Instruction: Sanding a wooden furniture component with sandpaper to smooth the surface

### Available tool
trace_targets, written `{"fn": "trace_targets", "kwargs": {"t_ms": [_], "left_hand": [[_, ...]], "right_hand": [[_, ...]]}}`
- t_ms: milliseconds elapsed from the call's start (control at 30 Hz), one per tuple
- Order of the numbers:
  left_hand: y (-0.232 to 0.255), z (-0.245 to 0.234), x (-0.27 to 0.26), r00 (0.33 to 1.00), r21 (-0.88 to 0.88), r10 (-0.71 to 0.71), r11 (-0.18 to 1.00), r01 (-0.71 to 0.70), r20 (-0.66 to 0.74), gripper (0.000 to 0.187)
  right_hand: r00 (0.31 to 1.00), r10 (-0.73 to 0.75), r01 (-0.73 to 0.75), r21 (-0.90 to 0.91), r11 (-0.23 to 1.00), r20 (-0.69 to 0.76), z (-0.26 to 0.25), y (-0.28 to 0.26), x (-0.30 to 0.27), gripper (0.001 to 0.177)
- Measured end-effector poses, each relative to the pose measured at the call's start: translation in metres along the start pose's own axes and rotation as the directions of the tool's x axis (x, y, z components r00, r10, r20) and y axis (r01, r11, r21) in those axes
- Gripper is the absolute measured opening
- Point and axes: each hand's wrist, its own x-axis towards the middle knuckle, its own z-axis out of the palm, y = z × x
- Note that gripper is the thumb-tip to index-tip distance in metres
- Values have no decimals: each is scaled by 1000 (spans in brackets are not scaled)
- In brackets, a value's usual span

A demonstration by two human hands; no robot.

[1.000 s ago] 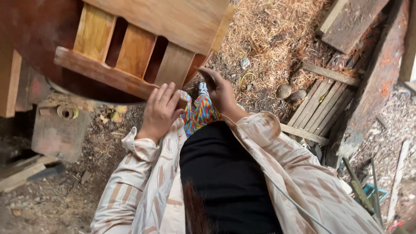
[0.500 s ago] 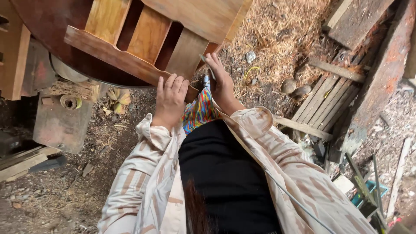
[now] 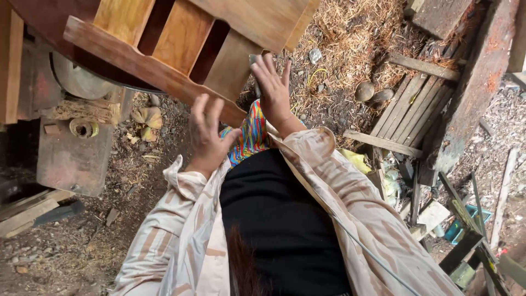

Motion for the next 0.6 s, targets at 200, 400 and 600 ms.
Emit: {"fn": "trace_targets", "kwargs": {"t_ms": [200, 400, 600], "left_hand": [[-41, 32, -12, 714, -741, -649, 338, 581, 263, 107], [-43, 59, -14, 614, -811, -706, 96, 577, 353, 86], [-32, 38, -10, 631, -796, -667, 93, 597, 396, 56]], "right_hand": [[912, -308, 290, 105, 951, 269, 6, -9, -33, 58], [927, -306, 350, -210, 913, 217, 10, 70, -2, 51], [798, -469, 548, -133, 826, 377, 14, 39, -25, 48]]}}
